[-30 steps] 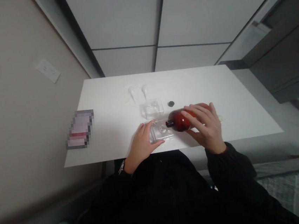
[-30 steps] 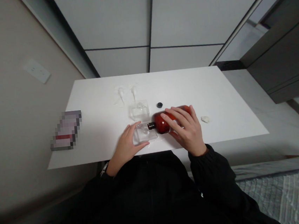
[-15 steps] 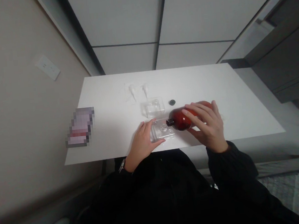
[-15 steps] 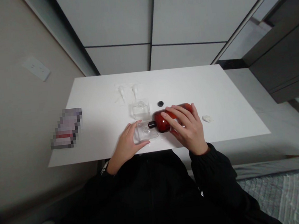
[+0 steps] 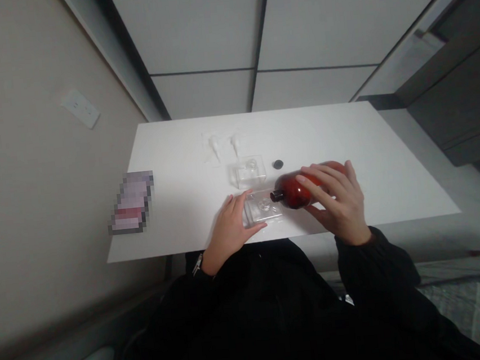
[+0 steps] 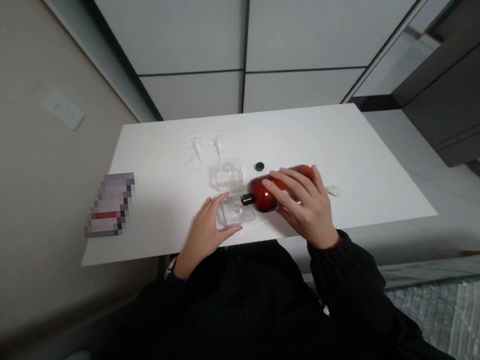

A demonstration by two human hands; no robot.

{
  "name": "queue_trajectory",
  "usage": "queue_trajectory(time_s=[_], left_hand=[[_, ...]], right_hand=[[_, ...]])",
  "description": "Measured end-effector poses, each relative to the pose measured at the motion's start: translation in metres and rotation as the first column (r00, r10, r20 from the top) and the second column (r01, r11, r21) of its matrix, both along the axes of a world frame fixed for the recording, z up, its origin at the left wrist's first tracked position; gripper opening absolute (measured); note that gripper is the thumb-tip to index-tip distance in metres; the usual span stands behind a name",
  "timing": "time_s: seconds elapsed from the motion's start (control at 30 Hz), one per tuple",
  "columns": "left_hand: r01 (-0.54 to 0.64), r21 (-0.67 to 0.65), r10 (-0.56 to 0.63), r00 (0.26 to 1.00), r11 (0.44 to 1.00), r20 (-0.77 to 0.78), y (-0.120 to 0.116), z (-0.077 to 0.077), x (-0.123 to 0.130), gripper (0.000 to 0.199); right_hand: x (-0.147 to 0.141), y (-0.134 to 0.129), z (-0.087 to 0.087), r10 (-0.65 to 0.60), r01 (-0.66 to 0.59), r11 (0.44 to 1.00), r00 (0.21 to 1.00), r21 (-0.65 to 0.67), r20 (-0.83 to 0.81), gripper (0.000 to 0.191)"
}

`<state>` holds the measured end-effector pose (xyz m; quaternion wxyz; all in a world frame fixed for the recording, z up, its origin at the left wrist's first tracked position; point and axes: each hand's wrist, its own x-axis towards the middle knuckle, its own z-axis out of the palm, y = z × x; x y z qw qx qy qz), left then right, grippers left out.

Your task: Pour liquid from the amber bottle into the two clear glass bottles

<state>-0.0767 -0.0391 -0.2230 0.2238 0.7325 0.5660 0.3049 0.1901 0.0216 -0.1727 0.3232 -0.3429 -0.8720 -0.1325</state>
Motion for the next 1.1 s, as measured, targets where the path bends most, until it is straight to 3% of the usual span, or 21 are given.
queue_trajectory(time_s=[1.1], left_hand=[[-0.001, 0.013, 0.001, 1.000, 1.000, -0.017, -0.0009, 0.0003, 0.0002, 0.081]], right_hand=[[0.0008, 0.0030, 0.0053, 0.021, -0.021, 1.000, 1.000, 0.022, 0.002, 0.091]])
